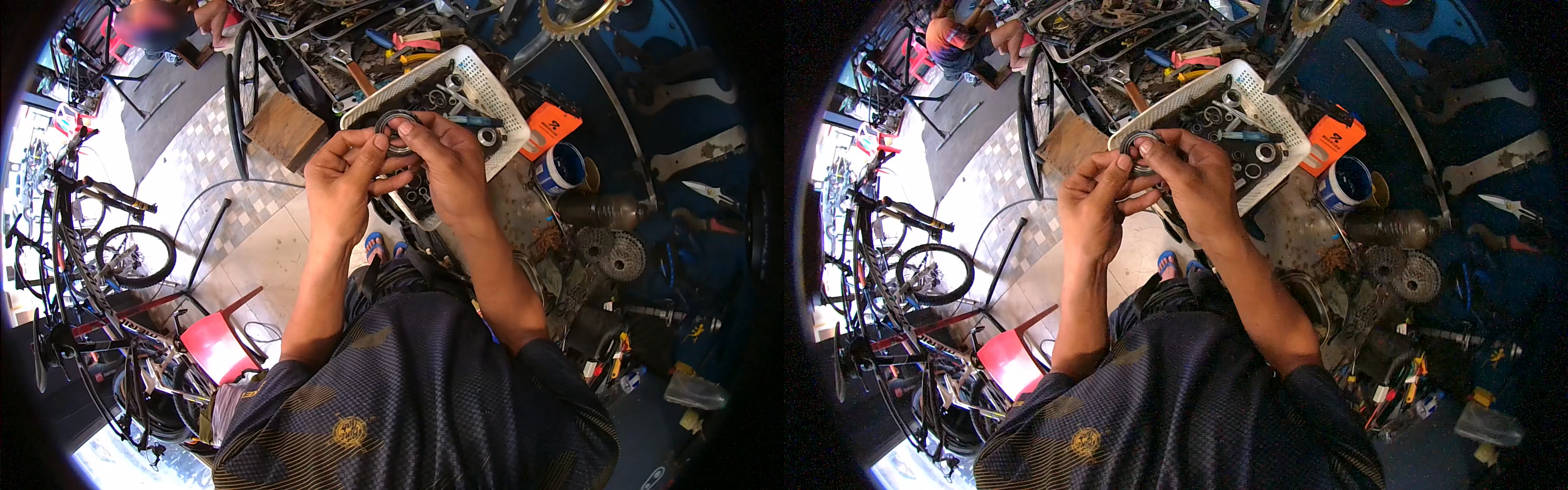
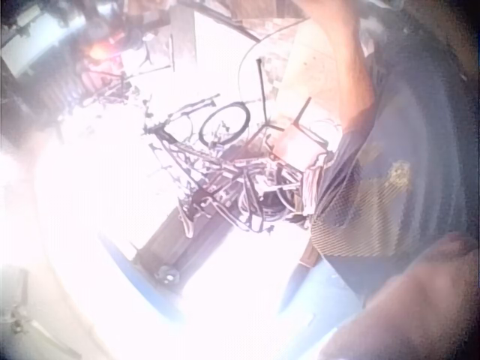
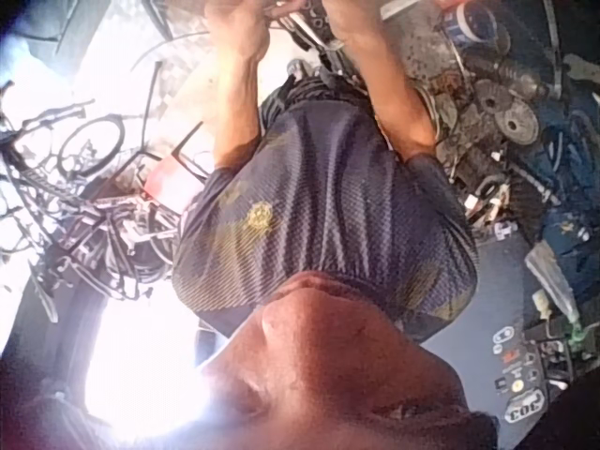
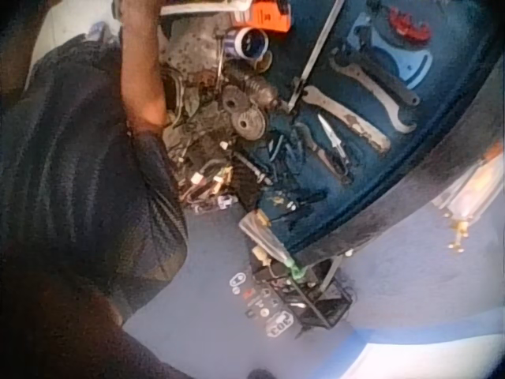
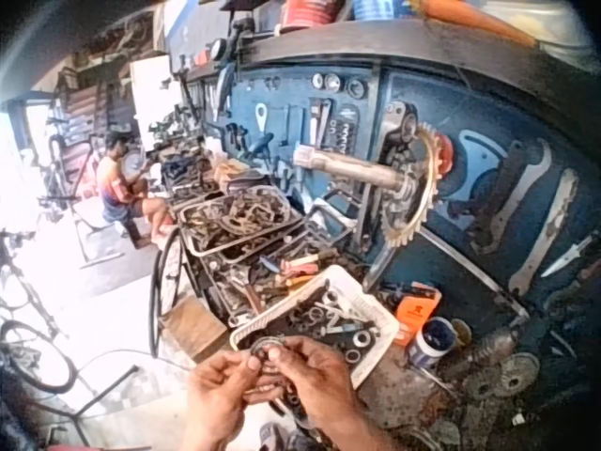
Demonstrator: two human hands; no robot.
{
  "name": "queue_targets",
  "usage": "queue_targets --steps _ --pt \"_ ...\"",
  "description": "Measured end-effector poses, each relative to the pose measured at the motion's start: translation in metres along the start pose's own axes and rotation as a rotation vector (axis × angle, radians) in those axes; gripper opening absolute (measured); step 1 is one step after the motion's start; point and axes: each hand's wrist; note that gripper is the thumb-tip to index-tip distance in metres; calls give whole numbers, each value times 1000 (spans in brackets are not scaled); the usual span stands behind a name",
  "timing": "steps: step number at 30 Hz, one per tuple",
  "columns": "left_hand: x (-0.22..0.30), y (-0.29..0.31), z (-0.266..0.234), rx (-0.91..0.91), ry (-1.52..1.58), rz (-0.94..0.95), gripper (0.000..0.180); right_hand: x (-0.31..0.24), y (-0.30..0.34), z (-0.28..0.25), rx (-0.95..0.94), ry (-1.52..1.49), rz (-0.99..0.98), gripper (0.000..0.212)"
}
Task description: The person assembles small bicycle components at a workbench. They repeatedly pick up a bearing, apply lubricant from a small tube, and place it into a basket. They also handle a black ring and other small parts, occasionally using a tool to apply lubricant.
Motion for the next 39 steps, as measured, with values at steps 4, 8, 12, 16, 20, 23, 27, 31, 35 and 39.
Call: queue_targets --steps 4,8,12,16,20,23,27,31,35,39 --pt "2 2 1 -21 14 -16 19 -1 -2 4 21 -7 26 18" --pt "2 1 0 -46 -14 -20 19 -3 -4 5 19 -3 52 19" --pt "1 -9 -2 -100 -40 14 21 -3 -11 6 14 6 32 20" --pt "3 -9 -4 -127 -75 3 21 -4 -12 4 0 31 41 21" --pt "4 -10 -6 -159 -170 34 21 -3 -13 1 -30 22 72 22" --pt "6 -12 -8 -188 -231 50 22 -1 -15 -2 -64 -11 93 22" --pt "10 -13 -10 -217 -294 73 23 2 -18 -2 -78 -25 114 21" --pt "12 -12 -10 -214 -354 111 23 2 -17 3 -64 -24 69 21" --pt "9 -10 -9 -196 -325 130 23 -2 -19 3 -81 -14 45 22" --pt "5 -11 -9 -177 -310 139 22 -3 -19 3 -55 51 64 25"
Point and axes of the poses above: each hand's wrist, its own y-axis away from the middle knuckle, its own z-axis out of the palm, x = y × z, and after that the axes turned 9 degrees about y, right-handed
